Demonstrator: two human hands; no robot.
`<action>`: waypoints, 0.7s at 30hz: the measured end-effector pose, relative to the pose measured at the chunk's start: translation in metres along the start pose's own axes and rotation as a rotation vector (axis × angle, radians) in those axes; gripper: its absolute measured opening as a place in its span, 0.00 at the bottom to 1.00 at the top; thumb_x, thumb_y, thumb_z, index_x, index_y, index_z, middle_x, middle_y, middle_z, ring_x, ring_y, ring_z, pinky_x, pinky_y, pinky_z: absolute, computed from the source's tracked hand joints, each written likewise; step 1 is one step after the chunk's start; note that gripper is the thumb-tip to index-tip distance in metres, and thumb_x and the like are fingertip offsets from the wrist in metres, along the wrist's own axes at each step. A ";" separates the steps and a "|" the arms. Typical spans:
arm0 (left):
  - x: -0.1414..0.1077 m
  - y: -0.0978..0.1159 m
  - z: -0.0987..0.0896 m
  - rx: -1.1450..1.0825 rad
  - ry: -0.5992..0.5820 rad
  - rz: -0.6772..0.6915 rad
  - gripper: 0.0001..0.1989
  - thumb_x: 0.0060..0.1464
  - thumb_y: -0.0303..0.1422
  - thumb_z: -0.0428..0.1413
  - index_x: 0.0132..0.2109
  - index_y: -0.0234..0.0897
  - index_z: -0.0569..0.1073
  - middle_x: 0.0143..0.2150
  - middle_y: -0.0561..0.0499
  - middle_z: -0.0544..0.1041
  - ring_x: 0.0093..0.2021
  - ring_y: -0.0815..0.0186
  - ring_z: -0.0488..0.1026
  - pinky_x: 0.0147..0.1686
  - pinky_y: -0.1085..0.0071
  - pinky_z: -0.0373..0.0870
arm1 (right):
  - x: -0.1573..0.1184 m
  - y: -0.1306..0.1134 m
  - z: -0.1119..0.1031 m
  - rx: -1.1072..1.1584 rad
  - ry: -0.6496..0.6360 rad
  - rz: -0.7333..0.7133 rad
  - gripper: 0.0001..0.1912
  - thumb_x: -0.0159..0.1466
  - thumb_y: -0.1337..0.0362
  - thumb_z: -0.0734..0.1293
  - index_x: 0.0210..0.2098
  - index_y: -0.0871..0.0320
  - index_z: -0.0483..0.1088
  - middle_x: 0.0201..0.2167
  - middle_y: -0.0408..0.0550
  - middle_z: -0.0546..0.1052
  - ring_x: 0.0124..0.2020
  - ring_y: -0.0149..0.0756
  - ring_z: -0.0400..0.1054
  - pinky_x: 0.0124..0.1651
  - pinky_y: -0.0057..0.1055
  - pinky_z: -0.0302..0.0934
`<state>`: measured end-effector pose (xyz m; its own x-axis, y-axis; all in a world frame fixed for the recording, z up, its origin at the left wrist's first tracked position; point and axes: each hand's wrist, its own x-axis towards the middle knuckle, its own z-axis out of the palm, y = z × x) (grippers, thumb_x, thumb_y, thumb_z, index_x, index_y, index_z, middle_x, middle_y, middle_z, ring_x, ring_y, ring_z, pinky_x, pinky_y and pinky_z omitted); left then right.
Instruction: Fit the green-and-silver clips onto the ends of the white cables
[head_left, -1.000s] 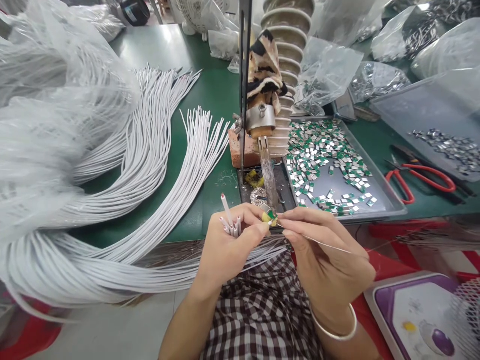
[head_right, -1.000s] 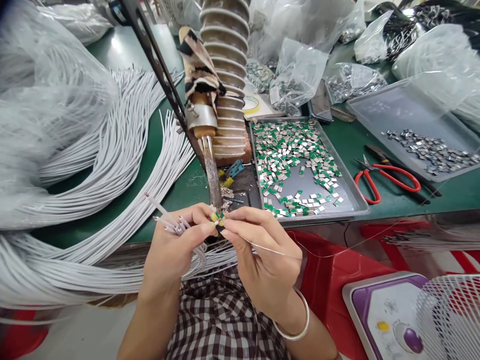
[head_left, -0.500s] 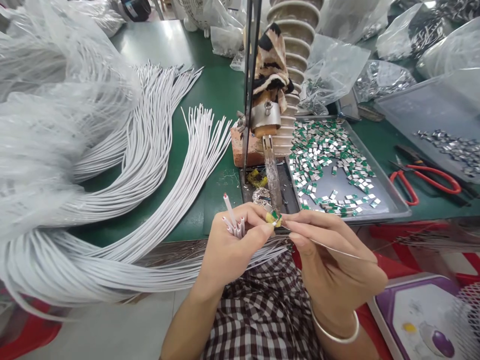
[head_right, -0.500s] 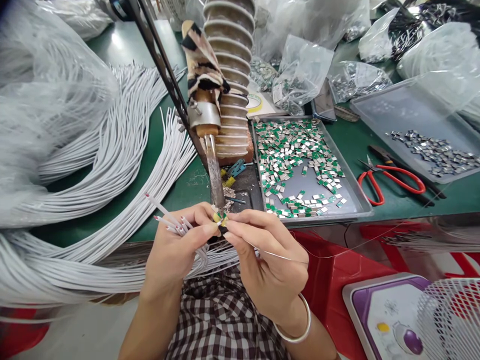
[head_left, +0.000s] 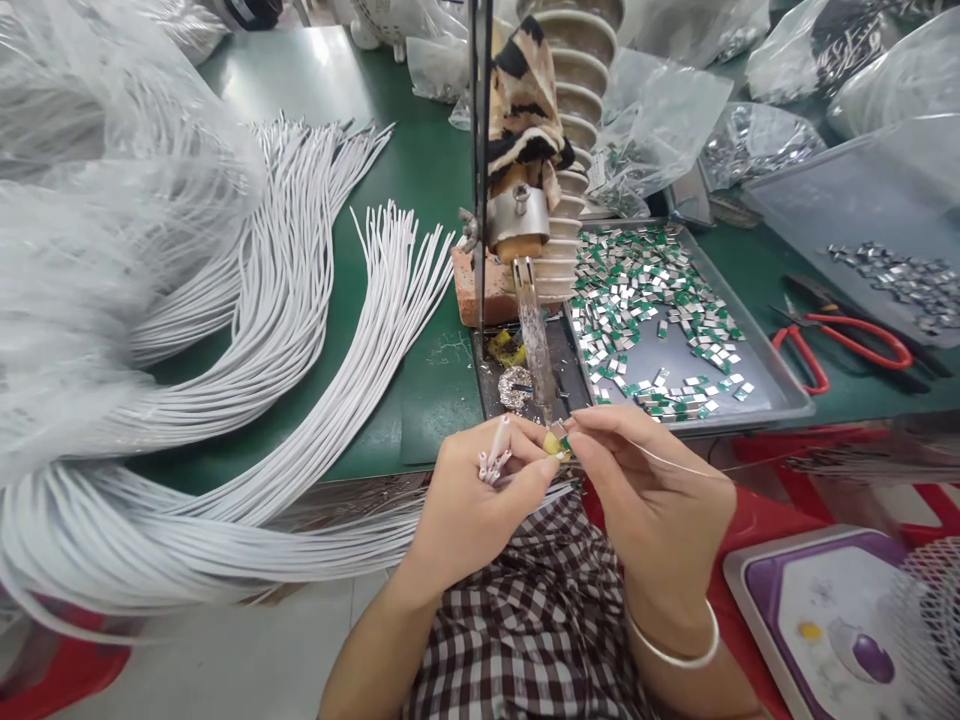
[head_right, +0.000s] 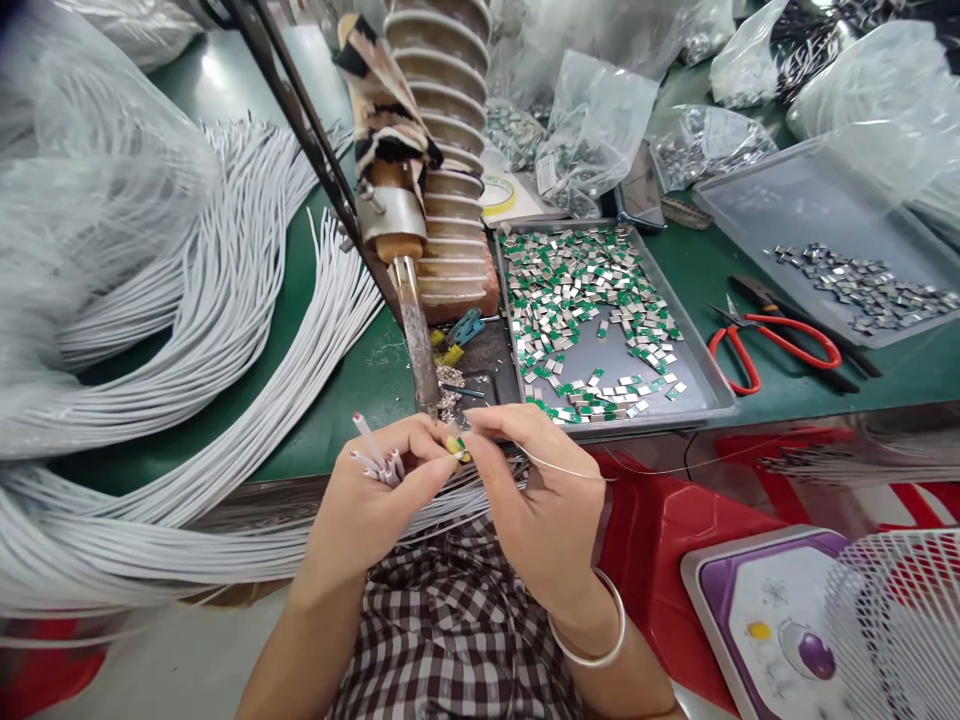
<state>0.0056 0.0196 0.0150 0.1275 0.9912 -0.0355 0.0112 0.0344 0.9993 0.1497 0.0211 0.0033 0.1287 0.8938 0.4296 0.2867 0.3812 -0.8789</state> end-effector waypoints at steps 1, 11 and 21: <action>-0.002 -0.002 -0.001 0.012 -0.026 -0.010 0.12 0.58 0.27 0.56 0.26 0.35 0.73 0.33 0.49 0.78 0.33 0.67 0.73 0.34 0.72 0.68 | 0.000 0.000 0.000 0.007 0.010 0.028 0.08 0.61 0.72 0.70 0.38 0.54 0.76 0.32 0.43 0.79 0.30 0.31 0.74 0.36 0.30 0.72; -0.024 -0.019 -0.015 0.008 0.004 -0.170 0.11 0.62 0.39 0.56 0.37 0.36 0.78 0.26 0.53 0.76 0.23 0.71 0.69 0.24 0.76 0.63 | 0.000 -0.008 -0.019 -0.133 -0.163 -0.093 0.08 0.61 0.74 0.69 0.37 0.56 0.71 0.33 0.44 0.73 0.38 0.33 0.68 0.41 0.33 0.65; -0.029 -0.008 -0.006 0.080 -0.049 0.070 0.08 0.61 0.36 0.58 0.35 0.37 0.75 0.29 0.53 0.70 0.28 0.68 0.64 0.28 0.72 0.58 | -0.003 -0.014 -0.013 0.036 -0.306 -0.135 0.09 0.60 0.76 0.69 0.36 0.57 0.73 0.30 0.42 0.77 0.32 0.30 0.69 0.35 0.30 0.66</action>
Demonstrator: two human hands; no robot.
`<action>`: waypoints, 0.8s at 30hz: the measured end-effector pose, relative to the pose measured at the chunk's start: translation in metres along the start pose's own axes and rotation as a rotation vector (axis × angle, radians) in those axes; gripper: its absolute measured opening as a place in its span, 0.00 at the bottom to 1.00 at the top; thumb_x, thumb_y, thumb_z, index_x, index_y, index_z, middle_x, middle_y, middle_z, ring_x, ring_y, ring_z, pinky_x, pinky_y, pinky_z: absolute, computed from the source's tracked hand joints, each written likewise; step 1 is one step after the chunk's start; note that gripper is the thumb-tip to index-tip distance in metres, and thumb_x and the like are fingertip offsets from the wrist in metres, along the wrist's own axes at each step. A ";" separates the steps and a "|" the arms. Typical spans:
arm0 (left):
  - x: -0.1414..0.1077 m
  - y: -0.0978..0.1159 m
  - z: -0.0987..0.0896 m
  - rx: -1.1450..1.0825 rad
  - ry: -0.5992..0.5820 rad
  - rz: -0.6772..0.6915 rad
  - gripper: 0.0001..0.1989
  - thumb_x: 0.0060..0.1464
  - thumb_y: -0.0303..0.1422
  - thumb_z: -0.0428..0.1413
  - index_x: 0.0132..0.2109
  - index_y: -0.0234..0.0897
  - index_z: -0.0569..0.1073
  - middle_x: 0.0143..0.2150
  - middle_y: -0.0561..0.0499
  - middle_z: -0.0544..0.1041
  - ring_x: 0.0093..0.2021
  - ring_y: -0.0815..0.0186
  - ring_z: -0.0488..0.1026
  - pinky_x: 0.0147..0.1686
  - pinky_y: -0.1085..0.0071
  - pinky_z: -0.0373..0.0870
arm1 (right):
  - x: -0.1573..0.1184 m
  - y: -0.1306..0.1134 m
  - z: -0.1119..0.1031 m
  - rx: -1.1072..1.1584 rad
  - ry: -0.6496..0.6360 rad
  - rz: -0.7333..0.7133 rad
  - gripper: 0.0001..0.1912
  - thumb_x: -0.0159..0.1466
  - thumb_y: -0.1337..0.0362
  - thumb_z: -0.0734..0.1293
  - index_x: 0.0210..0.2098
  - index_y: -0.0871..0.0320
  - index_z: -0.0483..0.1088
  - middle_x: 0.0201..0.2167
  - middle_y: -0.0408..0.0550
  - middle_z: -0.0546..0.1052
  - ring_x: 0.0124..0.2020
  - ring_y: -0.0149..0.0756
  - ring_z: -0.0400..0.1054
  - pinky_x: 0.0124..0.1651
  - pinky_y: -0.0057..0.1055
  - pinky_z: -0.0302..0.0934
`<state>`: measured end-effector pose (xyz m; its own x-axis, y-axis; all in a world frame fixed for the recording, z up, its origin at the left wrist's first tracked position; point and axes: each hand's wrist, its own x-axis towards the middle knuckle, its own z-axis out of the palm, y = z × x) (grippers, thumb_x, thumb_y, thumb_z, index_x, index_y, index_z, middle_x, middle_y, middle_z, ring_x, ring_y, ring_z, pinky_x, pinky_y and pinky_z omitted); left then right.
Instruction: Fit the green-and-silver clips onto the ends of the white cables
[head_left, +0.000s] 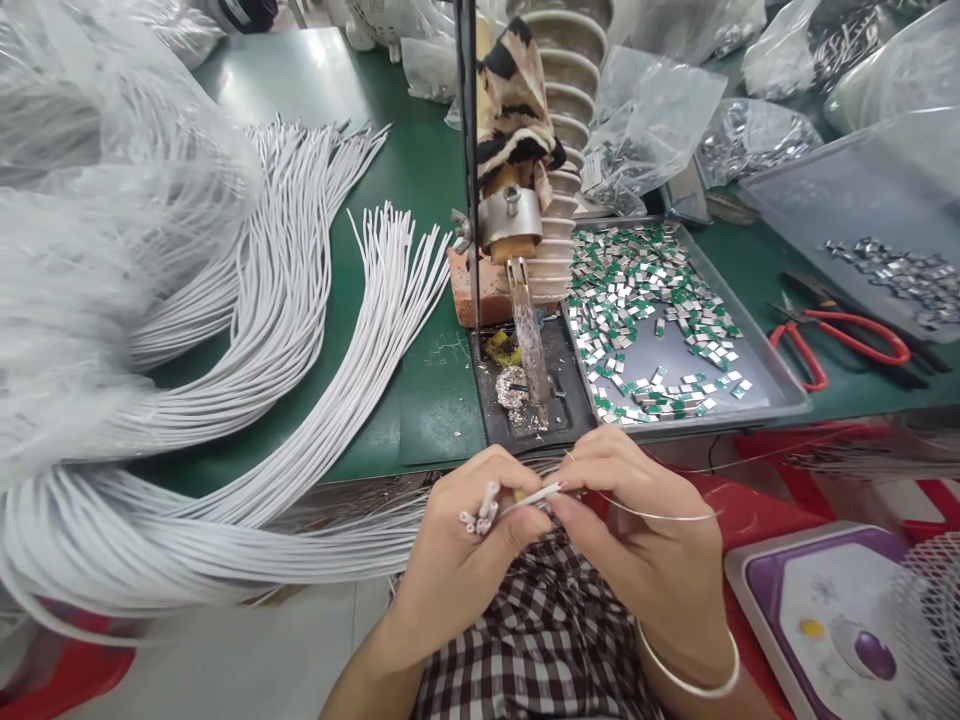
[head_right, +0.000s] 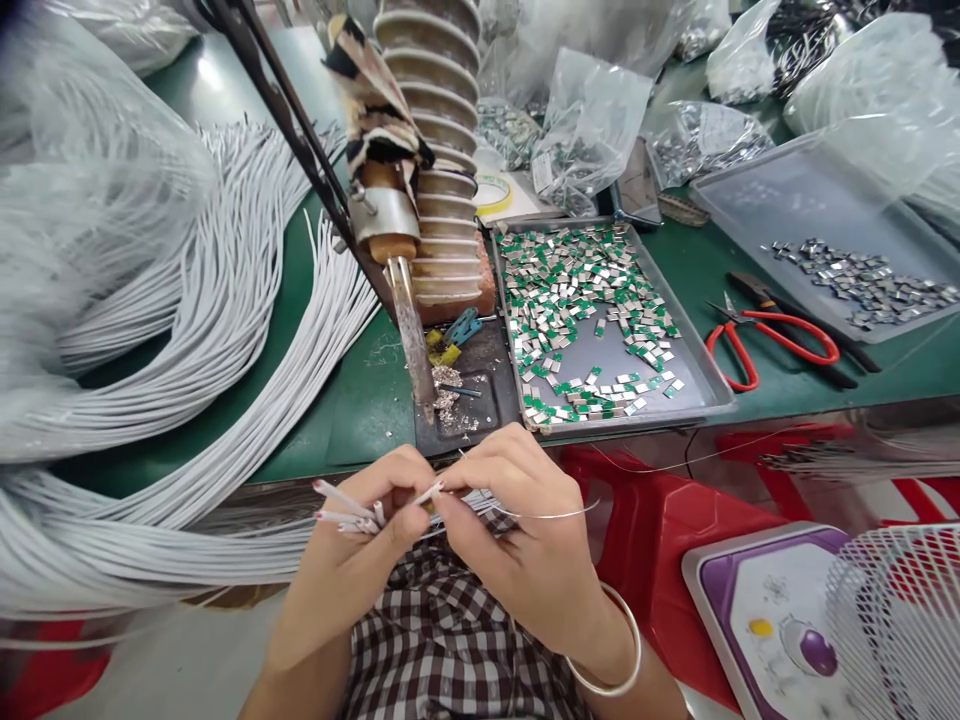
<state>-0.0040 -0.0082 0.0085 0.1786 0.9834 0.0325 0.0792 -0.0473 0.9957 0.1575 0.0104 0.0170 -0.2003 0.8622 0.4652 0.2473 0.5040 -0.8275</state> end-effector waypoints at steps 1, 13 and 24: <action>0.000 0.000 -0.001 0.010 0.030 0.045 0.10 0.62 0.36 0.56 0.33 0.37 0.75 0.28 0.52 0.69 0.28 0.68 0.64 0.28 0.72 0.58 | -0.001 0.001 0.001 0.029 0.023 0.018 0.09 0.60 0.76 0.69 0.36 0.57 0.73 0.30 0.42 0.77 0.32 0.30 0.70 0.35 0.29 0.66; 0.005 -0.003 -0.002 0.062 0.046 0.052 0.11 0.62 0.30 0.56 0.31 0.36 0.78 0.26 0.55 0.71 0.26 0.72 0.65 0.28 0.74 0.59 | 0.006 -0.005 -0.009 0.063 -0.114 0.259 0.11 0.62 0.73 0.64 0.25 0.58 0.71 0.20 0.38 0.71 0.21 0.24 0.62 0.24 0.23 0.57; 0.011 -0.016 0.001 -0.083 0.123 0.037 0.04 0.54 0.27 0.64 0.36 0.42 0.81 0.38 0.53 0.74 0.36 0.71 0.72 0.32 0.78 0.65 | 0.049 0.071 -0.046 -0.954 -0.020 0.377 0.07 0.60 0.66 0.68 0.25 0.58 0.71 0.30 0.54 0.77 0.38 0.50 0.70 0.36 0.38 0.58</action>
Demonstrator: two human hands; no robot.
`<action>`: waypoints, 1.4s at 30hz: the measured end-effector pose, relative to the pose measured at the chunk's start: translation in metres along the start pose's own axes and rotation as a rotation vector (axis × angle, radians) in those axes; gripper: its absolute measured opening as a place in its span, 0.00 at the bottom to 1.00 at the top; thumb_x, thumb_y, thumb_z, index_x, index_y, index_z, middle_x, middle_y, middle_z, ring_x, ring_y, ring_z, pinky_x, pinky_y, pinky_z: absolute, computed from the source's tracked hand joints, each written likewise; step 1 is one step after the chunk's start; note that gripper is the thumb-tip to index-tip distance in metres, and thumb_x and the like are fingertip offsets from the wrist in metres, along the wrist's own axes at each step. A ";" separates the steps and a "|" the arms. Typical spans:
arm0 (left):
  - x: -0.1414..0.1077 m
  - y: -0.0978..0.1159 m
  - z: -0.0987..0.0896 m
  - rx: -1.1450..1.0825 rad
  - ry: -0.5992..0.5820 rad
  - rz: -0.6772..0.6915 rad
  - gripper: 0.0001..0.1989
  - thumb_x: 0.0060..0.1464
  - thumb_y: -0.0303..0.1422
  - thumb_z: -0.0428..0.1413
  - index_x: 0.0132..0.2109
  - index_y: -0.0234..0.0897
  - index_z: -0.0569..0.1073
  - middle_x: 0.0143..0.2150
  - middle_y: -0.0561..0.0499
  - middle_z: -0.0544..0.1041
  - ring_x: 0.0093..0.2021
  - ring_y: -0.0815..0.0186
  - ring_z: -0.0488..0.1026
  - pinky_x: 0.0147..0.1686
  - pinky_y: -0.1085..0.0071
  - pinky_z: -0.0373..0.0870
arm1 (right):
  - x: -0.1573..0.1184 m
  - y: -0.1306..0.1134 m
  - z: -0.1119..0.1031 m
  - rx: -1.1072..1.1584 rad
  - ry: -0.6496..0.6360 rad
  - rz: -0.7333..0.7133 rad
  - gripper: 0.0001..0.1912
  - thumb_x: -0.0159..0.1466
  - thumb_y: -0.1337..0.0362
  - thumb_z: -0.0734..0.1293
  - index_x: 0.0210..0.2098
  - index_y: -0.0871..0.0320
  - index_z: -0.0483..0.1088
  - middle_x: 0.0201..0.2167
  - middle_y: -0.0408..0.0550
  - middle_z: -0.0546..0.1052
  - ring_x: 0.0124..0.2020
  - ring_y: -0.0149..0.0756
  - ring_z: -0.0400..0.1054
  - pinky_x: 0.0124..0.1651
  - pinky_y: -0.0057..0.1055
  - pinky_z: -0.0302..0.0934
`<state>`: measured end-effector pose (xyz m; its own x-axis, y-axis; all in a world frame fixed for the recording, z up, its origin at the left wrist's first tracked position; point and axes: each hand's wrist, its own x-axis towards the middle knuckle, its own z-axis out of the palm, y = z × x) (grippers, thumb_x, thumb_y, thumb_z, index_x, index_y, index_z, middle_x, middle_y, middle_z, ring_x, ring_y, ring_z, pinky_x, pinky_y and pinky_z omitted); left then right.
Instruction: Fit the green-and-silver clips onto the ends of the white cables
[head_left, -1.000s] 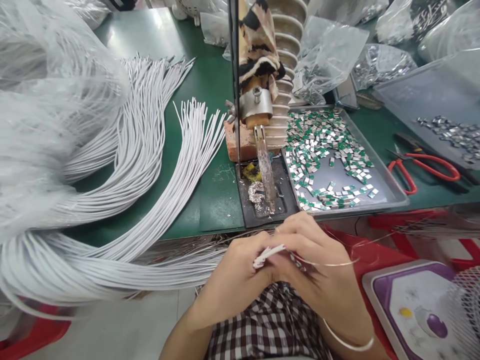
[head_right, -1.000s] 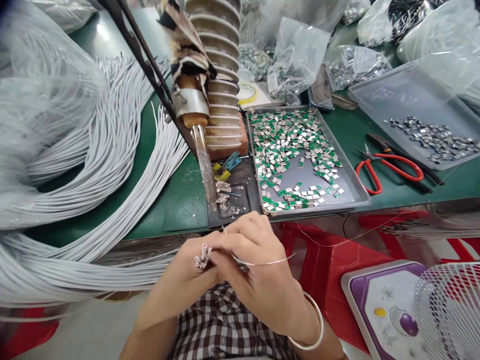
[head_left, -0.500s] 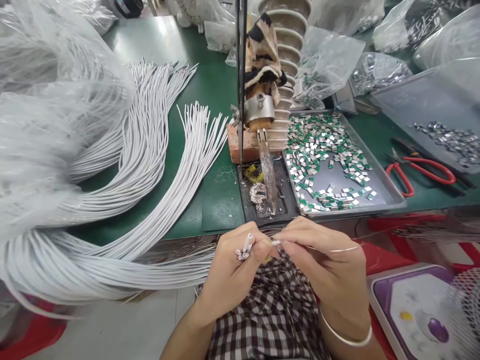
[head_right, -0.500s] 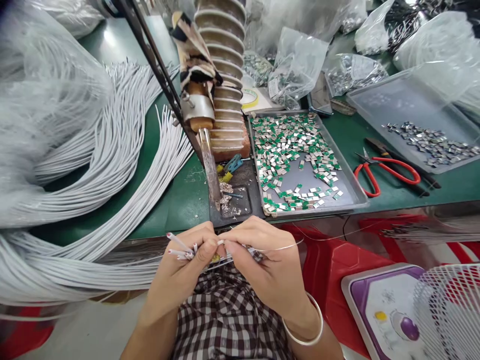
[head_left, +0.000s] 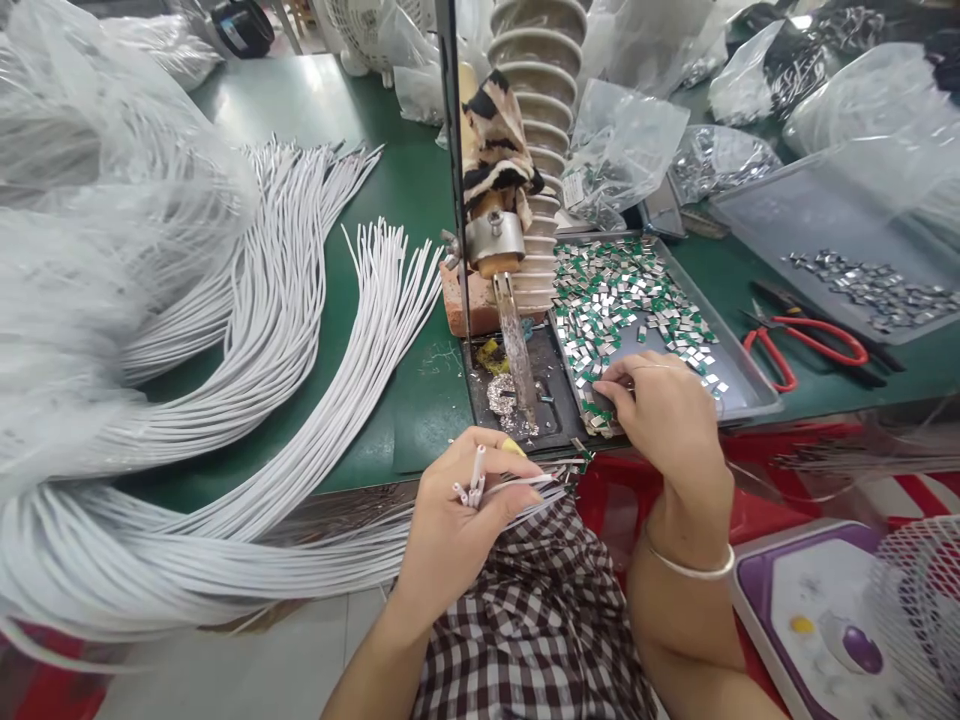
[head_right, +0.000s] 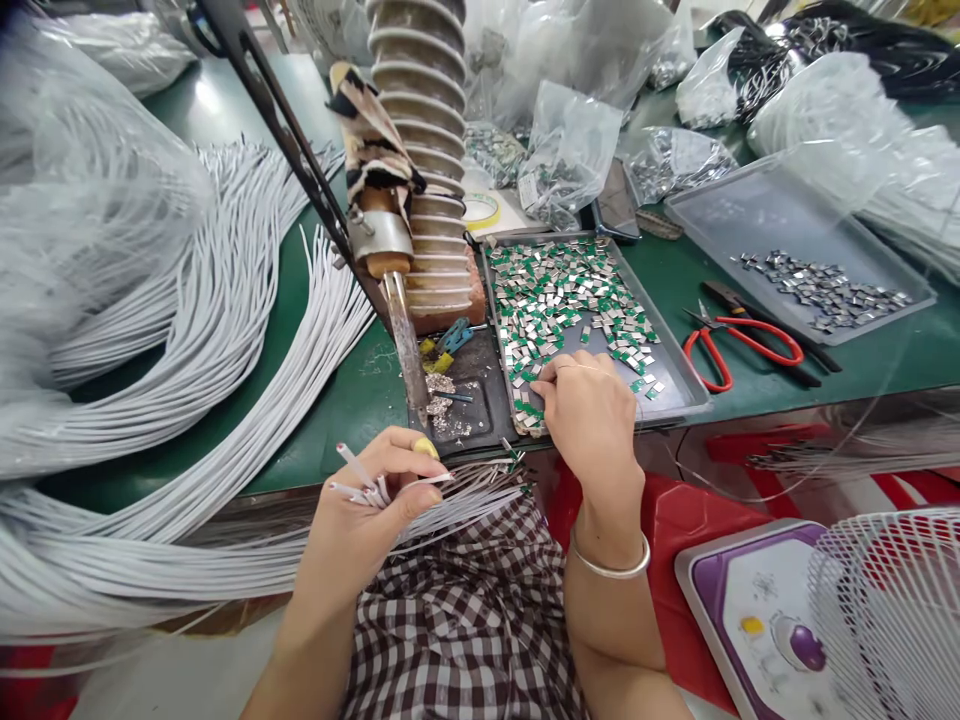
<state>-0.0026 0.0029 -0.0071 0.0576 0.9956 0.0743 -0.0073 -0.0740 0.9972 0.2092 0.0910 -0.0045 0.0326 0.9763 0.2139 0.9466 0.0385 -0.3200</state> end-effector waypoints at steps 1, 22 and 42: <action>0.001 -0.001 0.002 -0.002 0.014 -0.007 0.04 0.54 0.27 0.64 0.35 0.41 0.81 0.39 0.53 0.75 0.37 0.71 0.72 0.34 0.78 0.66 | 0.002 0.002 0.001 0.023 0.001 -0.018 0.07 0.60 0.67 0.67 0.24 0.58 0.70 0.29 0.53 0.77 0.37 0.49 0.70 0.36 0.38 0.59; 0.014 0.013 0.011 -0.027 0.198 0.010 0.09 0.54 0.22 0.58 0.27 0.36 0.78 0.34 0.53 0.84 0.35 0.70 0.80 0.37 0.77 0.73 | -0.071 -0.070 -0.003 1.140 0.144 0.025 0.07 0.59 0.73 0.72 0.32 0.55 0.74 0.27 0.38 0.78 0.25 0.25 0.76 0.31 0.17 0.73; 0.018 0.028 0.009 -0.036 0.194 0.024 0.11 0.56 0.22 0.56 0.27 0.37 0.76 0.35 0.53 0.83 0.32 0.69 0.77 0.36 0.73 0.71 | -0.066 -0.075 -0.016 0.606 0.503 -0.363 0.15 0.60 0.77 0.70 0.41 0.51 0.76 0.39 0.45 0.79 0.39 0.32 0.75 0.44 0.32 0.73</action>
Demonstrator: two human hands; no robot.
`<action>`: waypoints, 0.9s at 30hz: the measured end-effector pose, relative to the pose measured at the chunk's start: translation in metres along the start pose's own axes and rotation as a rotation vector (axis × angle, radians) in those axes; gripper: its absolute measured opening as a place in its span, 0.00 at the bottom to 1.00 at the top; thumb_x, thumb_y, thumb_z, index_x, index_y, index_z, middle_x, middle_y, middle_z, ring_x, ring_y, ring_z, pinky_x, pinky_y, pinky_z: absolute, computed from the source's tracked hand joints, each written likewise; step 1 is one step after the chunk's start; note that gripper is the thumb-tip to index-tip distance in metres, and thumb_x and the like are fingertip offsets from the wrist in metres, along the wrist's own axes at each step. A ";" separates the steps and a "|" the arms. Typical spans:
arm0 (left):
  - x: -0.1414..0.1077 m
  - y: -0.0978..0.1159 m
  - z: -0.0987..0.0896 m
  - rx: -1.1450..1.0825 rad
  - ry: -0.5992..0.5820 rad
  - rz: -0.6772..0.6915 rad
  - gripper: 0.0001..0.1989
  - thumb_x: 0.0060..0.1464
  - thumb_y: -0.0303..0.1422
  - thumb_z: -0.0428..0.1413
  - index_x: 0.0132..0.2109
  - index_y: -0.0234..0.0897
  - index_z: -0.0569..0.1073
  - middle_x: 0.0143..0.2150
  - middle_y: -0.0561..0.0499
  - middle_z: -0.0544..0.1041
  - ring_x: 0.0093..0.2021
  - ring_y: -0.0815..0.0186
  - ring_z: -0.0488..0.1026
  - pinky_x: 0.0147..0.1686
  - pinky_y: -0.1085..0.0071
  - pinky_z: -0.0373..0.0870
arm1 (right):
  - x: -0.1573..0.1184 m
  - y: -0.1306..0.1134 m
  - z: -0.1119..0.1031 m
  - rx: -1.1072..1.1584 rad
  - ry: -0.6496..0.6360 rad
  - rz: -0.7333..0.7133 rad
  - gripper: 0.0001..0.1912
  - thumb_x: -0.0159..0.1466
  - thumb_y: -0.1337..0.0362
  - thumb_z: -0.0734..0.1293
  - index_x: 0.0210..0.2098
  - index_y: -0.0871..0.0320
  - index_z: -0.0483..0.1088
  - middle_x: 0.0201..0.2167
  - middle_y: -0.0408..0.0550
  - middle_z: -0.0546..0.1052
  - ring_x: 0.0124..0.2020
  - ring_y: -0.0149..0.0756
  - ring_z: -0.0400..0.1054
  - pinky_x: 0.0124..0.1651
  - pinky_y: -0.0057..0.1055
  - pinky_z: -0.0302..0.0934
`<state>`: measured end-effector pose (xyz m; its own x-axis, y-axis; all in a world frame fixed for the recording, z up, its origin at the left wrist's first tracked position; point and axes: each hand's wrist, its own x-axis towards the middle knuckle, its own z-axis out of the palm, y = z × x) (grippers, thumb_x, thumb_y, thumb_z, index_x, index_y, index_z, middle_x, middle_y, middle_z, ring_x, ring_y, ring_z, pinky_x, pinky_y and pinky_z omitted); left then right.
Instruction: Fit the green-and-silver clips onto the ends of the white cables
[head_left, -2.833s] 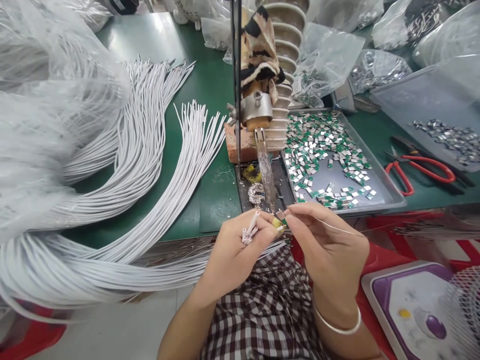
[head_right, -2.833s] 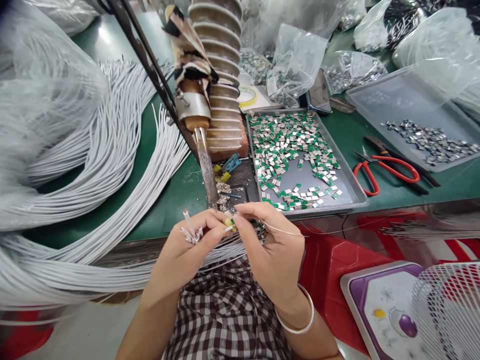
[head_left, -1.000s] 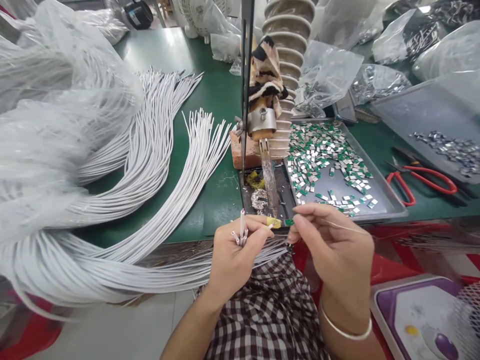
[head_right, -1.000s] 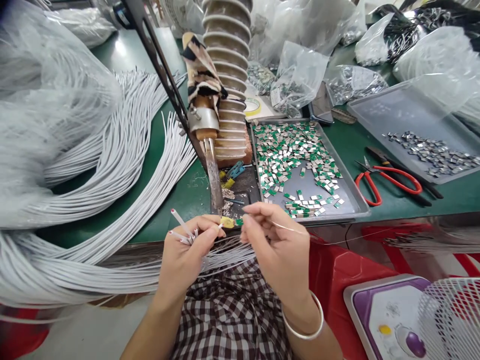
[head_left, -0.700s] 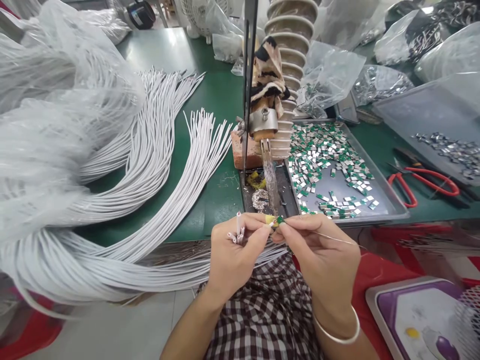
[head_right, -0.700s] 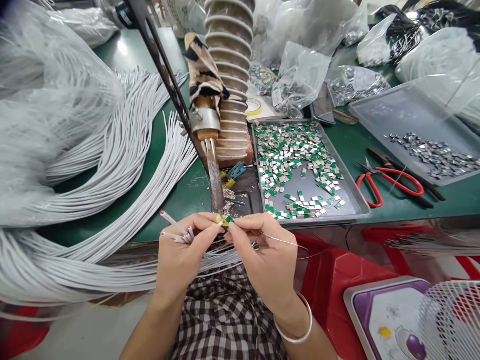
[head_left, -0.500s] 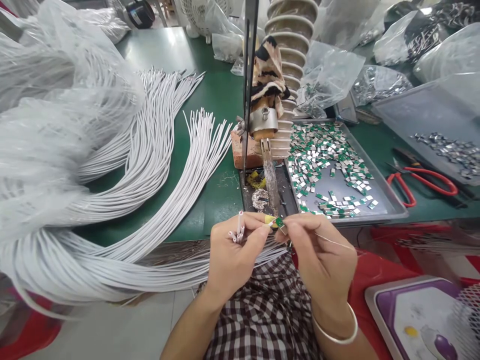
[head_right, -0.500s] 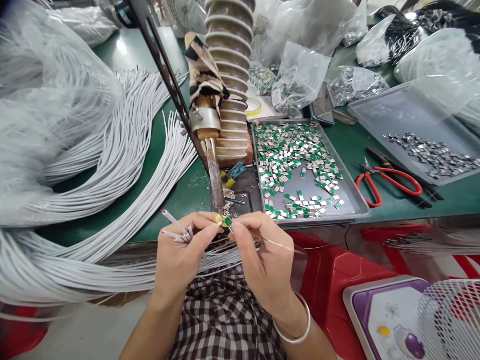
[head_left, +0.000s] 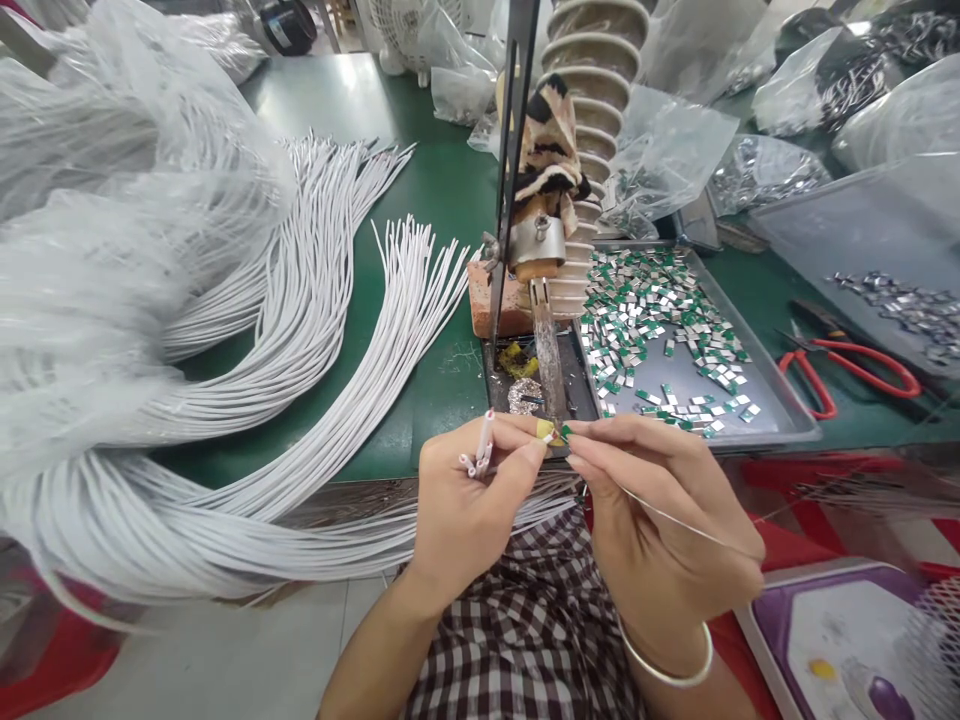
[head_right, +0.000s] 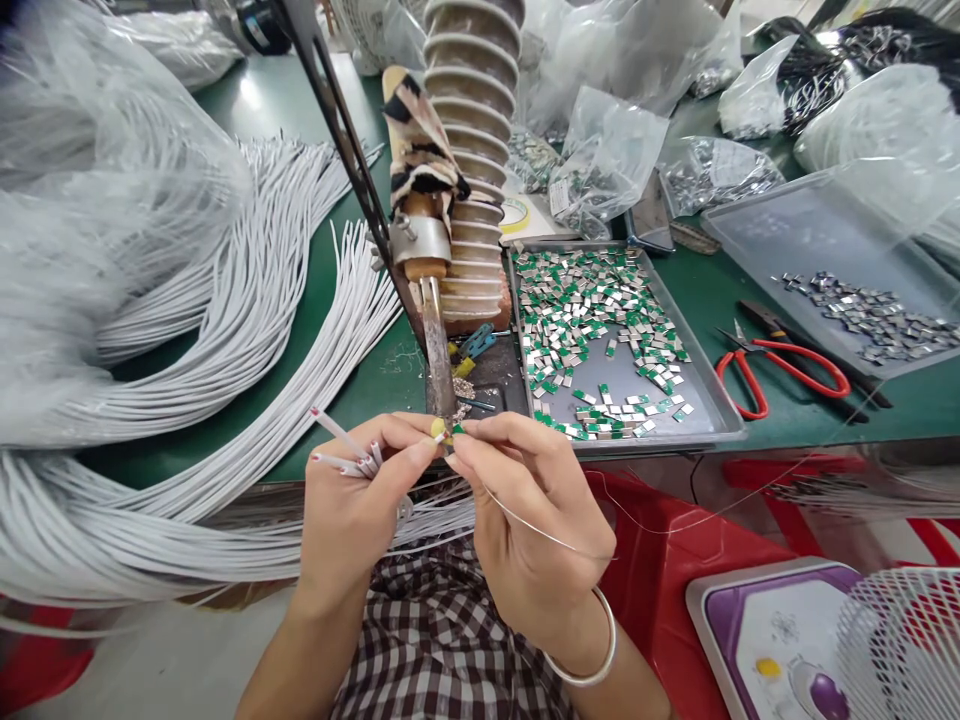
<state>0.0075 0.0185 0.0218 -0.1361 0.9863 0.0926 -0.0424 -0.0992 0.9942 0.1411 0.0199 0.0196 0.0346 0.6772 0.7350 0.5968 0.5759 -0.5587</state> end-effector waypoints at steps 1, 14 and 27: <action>0.000 0.000 0.000 -0.004 0.001 0.000 0.11 0.56 0.22 0.57 0.27 0.37 0.76 0.35 0.53 0.83 0.32 0.69 0.76 0.36 0.73 0.71 | 0.000 -0.001 0.000 0.007 -0.001 -0.001 0.15 0.60 0.77 0.70 0.41 0.52 0.76 0.39 0.45 0.78 0.39 0.32 0.75 0.45 0.32 0.73; -0.003 -0.008 -0.004 0.172 -0.110 -0.003 0.07 0.56 0.25 0.58 0.30 0.36 0.76 0.37 0.50 0.79 0.32 0.68 0.74 0.28 0.75 0.66 | -0.004 0.011 -0.008 0.076 -0.237 0.268 0.07 0.66 0.71 0.64 0.32 0.57 0.71 0.25 0.40 0.73 0.26 0.27 0.66 0.32 0.26 0.64; 0.009 0.004 -0.004 -0.031 -0.105 -0.098 0.10 0.50 0.24 0.58 0.23 0.36 0.71 0.29 0.53 0.78 0.28 0.69 0.71 0.28 0.74 0.67 | -0.013 0.008 0.000 0.167 0.022 0.074 0.15 0.61 0.77 0.68 0.43 0.53 0.76 0.39 0.44 0.82 0.39 0.34 0.78 0.43 0.31 0.74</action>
<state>0.0022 0.0265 0.0264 -0.0260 0.9997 0.0026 -0.0813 -0.0047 0.9967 0.1455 0.0160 0.0055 0.0919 0.7116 0.6966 0.4504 0.5942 -0.6664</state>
